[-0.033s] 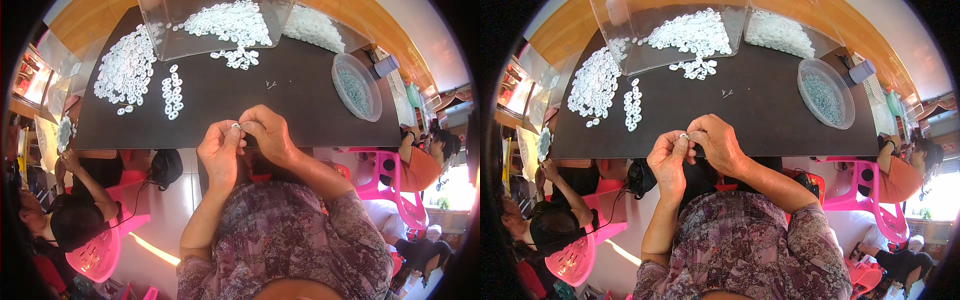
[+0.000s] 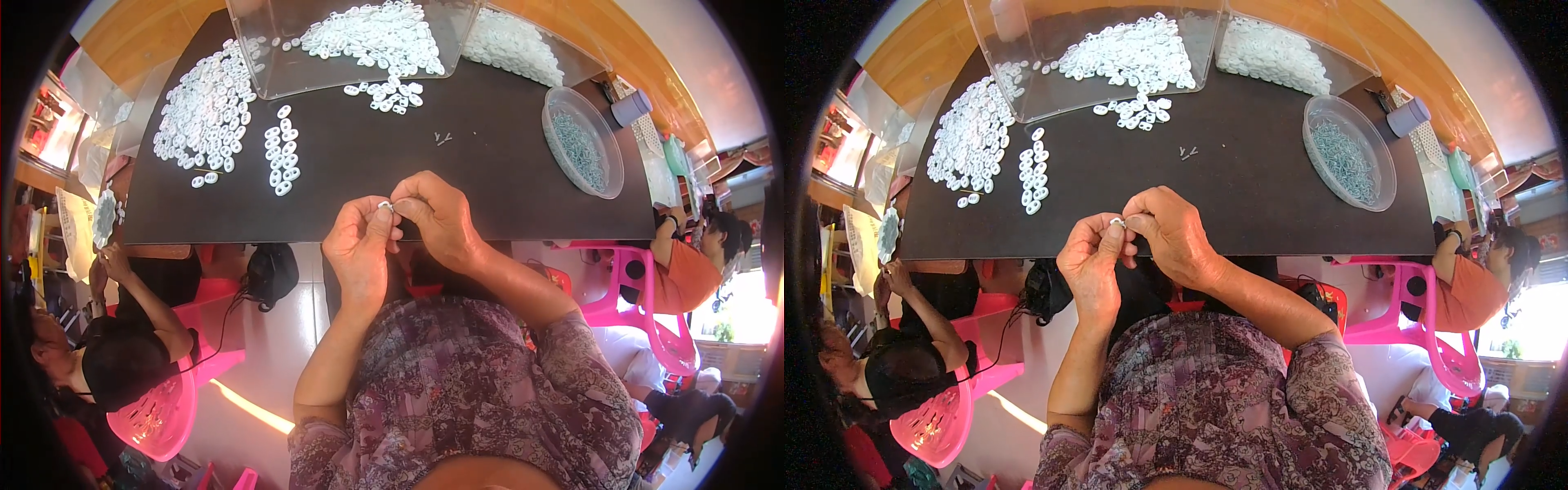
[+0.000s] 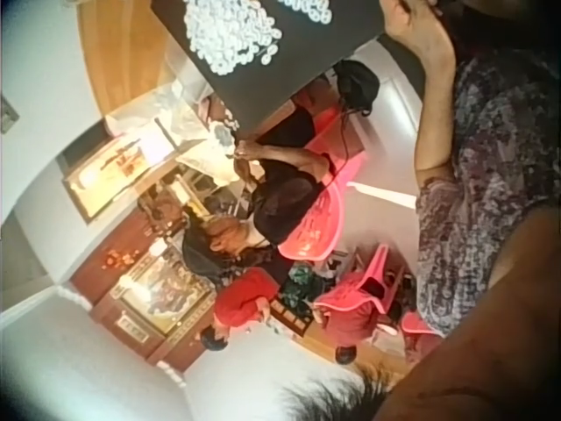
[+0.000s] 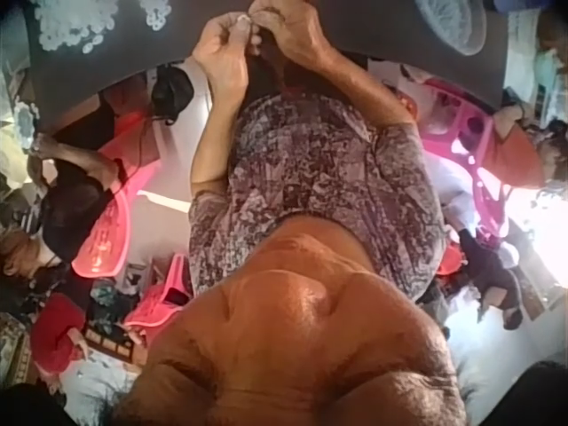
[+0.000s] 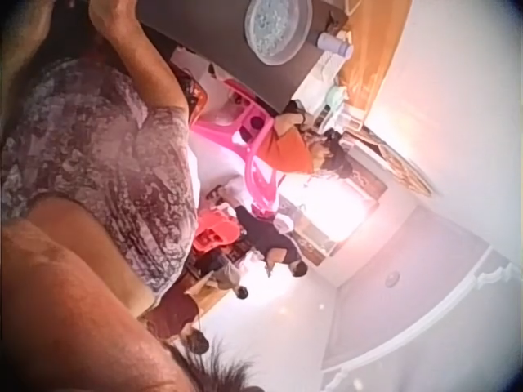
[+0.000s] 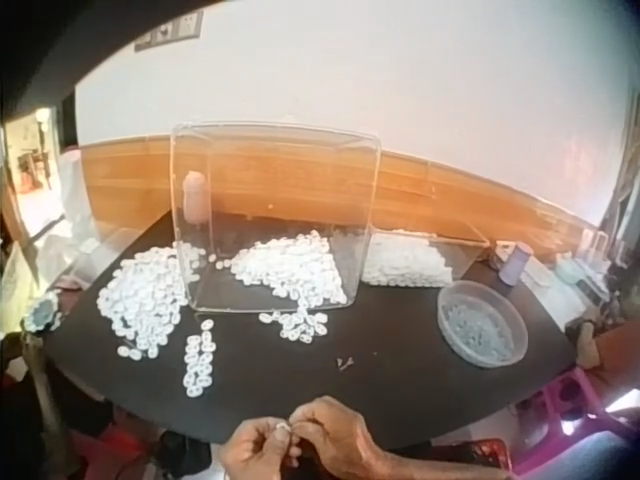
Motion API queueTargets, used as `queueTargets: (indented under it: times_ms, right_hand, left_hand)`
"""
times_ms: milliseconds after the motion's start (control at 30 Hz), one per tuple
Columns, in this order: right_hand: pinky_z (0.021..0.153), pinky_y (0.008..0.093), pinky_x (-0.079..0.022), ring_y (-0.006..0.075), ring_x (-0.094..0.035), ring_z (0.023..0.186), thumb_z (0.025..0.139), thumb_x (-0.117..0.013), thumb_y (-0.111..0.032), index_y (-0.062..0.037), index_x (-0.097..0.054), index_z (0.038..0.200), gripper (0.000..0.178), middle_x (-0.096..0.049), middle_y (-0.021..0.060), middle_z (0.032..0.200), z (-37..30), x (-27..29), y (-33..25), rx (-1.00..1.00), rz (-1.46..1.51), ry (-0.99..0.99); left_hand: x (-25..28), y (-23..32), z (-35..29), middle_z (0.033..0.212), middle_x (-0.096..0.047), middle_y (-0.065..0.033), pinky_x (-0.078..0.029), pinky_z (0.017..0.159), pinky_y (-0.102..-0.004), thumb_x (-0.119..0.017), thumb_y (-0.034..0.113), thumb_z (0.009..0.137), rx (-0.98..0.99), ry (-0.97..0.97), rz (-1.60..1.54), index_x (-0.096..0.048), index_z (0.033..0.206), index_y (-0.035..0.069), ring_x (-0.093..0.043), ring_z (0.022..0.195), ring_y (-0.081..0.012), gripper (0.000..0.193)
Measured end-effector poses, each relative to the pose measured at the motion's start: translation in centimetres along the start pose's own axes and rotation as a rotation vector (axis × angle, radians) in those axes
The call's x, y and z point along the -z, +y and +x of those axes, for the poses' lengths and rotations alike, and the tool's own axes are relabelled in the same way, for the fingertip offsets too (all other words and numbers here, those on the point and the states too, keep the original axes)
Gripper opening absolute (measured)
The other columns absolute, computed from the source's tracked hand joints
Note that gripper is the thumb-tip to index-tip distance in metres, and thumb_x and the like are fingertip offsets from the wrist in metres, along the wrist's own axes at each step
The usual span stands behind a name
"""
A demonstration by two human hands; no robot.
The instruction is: Inserting small black pins into white circular plastic bases to assemble components.
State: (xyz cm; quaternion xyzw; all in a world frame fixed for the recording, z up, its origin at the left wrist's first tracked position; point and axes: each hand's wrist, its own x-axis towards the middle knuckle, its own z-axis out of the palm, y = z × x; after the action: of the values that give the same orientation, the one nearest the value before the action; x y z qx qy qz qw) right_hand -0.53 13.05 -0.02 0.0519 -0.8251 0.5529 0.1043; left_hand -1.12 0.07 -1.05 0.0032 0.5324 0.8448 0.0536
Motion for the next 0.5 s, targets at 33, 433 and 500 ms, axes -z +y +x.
queueTargets:
  times_ms: [33,433,500]
  right_hand:
    - [0.068,0.0257,-0.046,0.0123,-0.056,0.077,0.084,-0.055,0.0,0.0011,-0.058,0.088,0.005,-0.058,0.0062,0.083,0.02,0.02,-0.14,0.047,-0.056,0.008]
    - [0.061,0.0303,-0.043,0.0187,-0.053,0.069,0.075,-0.062,0.004,-0.0018,-0.06,0.083,0.01,-0.055,0.0066,0.074,0.31,0.07,-0.51,0.072,0.075,0.036]
    - [0.061,0.0297,-0.043,0.0178,-0.053,0.07,0.075,-0.062,0.004,-0.0016,-0.06,0.084,0.011,-0.055,0.0066,0.075,0.24,0.04,-0.45,-0.024,0.152,0.022]
  left_hand:
    - [0.02,-0.01,-0.02,0.074,-0.06,-0.0052,-0.045,0.049,-0.0217,-0.057,0.005,0.089,-0.001,0.001,-0.001,-0.059,0.09,-0.003,-0.055,0.059,-0.0094,0.009]
    - [0.13,-0.2,-0.04,0.075,-0.059,-0.0039,-0.045,0.05,-0.02,-0.057,0.005,0.089,-0.001,-0.024,-0.011,-0.058,0.091,-0.004,-0.055,0.062,-0.0082,0.01]
    - [0.1,-0.21,-0.06,0.075,-0.059,-0.0038,-0.045,0.05,-0.0199,-0.057,0.006,0.089,0.004,-0.022,0.0,-0.058,0.092,-0.004,-0.054,0.062,-0.0081,0.01]
